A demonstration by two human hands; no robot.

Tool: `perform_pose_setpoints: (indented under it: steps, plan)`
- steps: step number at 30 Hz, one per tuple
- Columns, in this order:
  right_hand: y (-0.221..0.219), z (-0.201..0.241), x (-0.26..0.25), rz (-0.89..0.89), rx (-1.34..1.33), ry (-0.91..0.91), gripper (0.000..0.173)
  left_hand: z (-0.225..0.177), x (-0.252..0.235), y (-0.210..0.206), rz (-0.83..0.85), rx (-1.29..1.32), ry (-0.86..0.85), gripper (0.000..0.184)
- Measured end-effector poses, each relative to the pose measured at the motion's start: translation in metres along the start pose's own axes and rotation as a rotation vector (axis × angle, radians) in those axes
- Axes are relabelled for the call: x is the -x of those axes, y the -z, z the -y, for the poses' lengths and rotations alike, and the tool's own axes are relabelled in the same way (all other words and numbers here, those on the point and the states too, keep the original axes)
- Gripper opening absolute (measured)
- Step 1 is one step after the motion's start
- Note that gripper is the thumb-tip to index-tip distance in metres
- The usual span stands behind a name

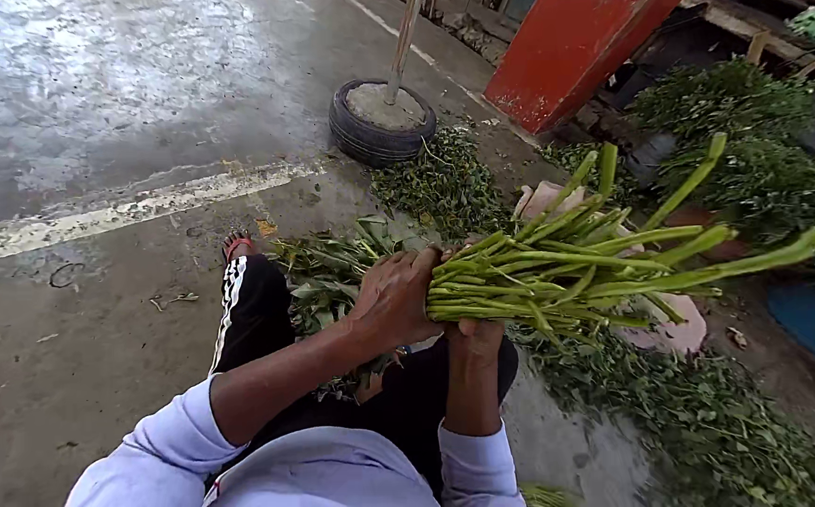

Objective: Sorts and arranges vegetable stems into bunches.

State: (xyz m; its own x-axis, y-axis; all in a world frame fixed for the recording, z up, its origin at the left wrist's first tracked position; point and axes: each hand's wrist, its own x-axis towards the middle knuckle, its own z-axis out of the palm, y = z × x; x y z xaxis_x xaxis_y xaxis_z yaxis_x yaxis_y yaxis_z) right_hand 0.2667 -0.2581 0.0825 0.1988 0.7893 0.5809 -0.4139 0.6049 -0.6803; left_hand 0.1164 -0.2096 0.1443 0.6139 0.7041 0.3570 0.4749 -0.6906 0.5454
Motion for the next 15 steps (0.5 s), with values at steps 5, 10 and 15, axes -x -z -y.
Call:
perform_pose_setpoints:
  steps: [5,10,15]
  plan:
    - [0.012,0.006,-0.005,0.191,0.019,-0.077,0.036,0.001,-0.008,0.006,0.076,-0.097,-0.037,0.064]
    - [0.007,-0.01,-0.01,0.106,0.142,-0.112,0.036,0.025,-0.015,0.0,0.195,-0.006,0.048,0.071]
    - [0.007,-0.017,-0.019,0.058,-0.013,-0.039,0.043,0.018,-0.001,-0.028,-0.096,-0.031,-0.003,0.058]
